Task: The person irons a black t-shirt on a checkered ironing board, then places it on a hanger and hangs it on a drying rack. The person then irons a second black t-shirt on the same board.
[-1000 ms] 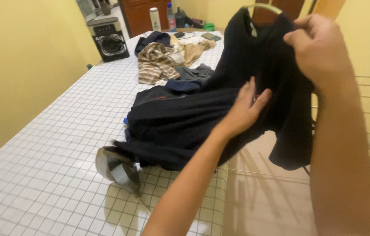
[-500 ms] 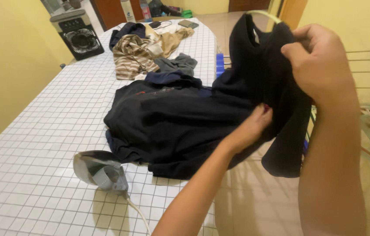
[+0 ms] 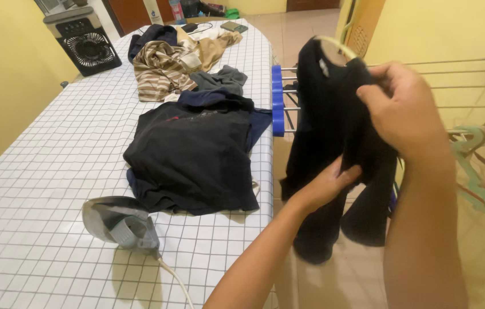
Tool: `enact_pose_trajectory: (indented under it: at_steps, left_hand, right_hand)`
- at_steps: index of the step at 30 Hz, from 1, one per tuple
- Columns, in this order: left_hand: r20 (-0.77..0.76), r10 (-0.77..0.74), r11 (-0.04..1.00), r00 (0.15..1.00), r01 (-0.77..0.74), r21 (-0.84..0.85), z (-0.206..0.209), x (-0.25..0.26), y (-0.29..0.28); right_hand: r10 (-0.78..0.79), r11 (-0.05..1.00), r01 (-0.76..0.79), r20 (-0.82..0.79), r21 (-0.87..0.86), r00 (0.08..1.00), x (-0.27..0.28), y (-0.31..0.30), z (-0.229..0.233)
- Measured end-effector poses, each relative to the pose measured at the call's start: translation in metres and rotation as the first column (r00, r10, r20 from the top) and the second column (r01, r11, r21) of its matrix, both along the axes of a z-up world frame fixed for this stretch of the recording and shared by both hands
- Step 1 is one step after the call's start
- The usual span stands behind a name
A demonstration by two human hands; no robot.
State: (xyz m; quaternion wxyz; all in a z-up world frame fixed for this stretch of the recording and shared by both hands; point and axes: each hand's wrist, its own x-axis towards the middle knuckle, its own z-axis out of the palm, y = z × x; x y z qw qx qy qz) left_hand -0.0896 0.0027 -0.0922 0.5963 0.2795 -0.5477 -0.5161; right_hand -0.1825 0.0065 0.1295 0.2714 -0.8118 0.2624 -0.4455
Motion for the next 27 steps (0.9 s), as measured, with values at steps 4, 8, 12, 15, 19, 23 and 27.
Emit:
enact_pose_trajectory:
  at_steps: [4, 8, 12, 15, 19, 23, 27]
  left_hand:
    - [0.233, 0.029, 0.991, 0.972, 0.003, -0.136, -0.037, 0.000, 0.006]
    - [0.105, -0.249, 0.957, 0.963, 0.228, 0.182, -0.053, 0.011, 0.029]
    - [0.007, -0.385, 0.875, 0.923, 0.363, 0.320, -0.052, 0.021, 0.057]
    - [0.130, -0.499, 0.837, 0.857, 0.438, 0.327, -0.051, 0.032, 0.067]
    - [0.511, -0.206, 0.957, 0.835, 0.062, 0.285, -0.046, 0.080, 0.072]
    - [0.280, 0.331, 0.911, 0.901, -0.382, 0.155, -0.017, 0.101, 0.071]
    - [0.038, 0.608, 0.788, 0.793, -0.597, -0.149, 0.006, 0.091, 0.059]
  right_hand:
    - [-0.043, 0.995, 0.050, -0.087, 0.085, 0.995, 0.009, 0.000, -0.021]
    - [-0.069, 0.990, 0.088, -0.173, 0.108, 0.983, 0.010, 0.003, -0.041]
    - [-0.023, 0.978, 0.055, -0.158, 0.200, 0.987, 0.006, 0.018, -0.059]
    - [-0.096, 0.980, 0.131, -0.220, 0.149, 0.971, 0.002, 0.032, -0.064]
    - [-0.084, 0.949, 0.130, -0.168, 0.286, 0.982, -0.011, 0.057, -0.063]
    - [-0.128, 0.934, 0.190, -0.212, 0.302, 0.969, -0.020, 0.078, -0.050]
    - [-0.140, 0.938, 0.225, -0.306, 0.262, 0.942, -0.019, 0.089, -0.046]
